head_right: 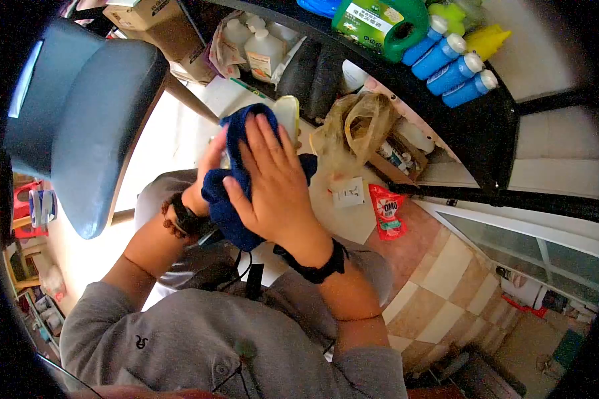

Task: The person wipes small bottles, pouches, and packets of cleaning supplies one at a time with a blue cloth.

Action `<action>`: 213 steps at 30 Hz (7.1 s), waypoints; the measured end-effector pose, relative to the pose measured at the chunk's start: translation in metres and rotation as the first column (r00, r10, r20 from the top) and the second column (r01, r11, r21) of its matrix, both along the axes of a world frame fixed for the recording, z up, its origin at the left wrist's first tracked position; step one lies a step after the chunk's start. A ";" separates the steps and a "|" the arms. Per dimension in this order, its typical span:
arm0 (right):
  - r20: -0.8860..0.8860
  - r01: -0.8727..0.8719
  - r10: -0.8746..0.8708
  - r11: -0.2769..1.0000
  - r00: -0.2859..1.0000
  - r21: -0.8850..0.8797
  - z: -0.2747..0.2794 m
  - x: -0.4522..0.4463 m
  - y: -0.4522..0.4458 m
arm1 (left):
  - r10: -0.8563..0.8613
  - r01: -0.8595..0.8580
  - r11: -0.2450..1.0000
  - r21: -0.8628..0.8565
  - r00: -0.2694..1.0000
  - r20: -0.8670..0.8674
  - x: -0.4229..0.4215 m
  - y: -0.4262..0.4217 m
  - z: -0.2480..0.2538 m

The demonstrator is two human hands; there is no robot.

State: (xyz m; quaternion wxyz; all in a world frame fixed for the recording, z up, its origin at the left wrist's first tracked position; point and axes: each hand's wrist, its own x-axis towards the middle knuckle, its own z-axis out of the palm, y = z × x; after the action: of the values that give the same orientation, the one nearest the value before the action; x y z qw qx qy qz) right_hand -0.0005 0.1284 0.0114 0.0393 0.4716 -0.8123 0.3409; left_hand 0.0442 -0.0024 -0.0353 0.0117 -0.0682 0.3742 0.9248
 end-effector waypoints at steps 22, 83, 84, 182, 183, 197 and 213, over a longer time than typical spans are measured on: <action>0.066 -0.131 0.135 0.989 0.989 -0.069 -0.054 0.041 -0.006 | 0.071 -0.086 0.984 0.154 0.992 0.103 -0.016 -0.034 0.026; 0.507 0.660 -0.423 0.479 0.751 -0.578 -0.046 -0.024 0.007 | -0.032 -0.205 0.608 -0.767 0.959 -0.281 -0.014 -0.005 0.011; 0.524 0.688 -0.446 0.455 0.726 -0.565 -0.042 -0.026 0.009 | -0.059 -0.220 0.547 -0.807 0.952 -0.300 -0.015 -0.004 0.008; 0.809 0.437 0.087 0.805 0.582 -0.401 -0.050 -0.066 0.052 | -0.105 0.105 0.994 0.012 0.994 -0.031 -0.022 -0.005 0.021; 0.804 0.471 0.018 0.803 0.595 -0.366 -0.039 -0.067 0.054 | -0.111 0.111 0.994 0.007 0.993 -0.046 -0.021 -0.007 0.021; -0.118 0.133 -0.172 0.949 0.978 -0.285 -0.014 -0.018 0.017 | -0.028 0.028 1.000 -0.001 1.000 0.007 -0.020 0.000 0.020; -0.070 0.244 -0.312 0.847 0.947 -0.473 -0.022 -0.003 0.007 | -0.102 0.052 0.947 0.317 0.984 0.143 -0.023 -0.017 0.019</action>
State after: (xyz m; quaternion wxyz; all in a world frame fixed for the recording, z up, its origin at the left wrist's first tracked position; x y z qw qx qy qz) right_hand -0.0033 0.1352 -0.0106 0.2572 0.3494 -0.7636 0.4782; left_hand 0.0207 -0.0198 -0.0166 0.0883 -0.1239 0.2236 0.9627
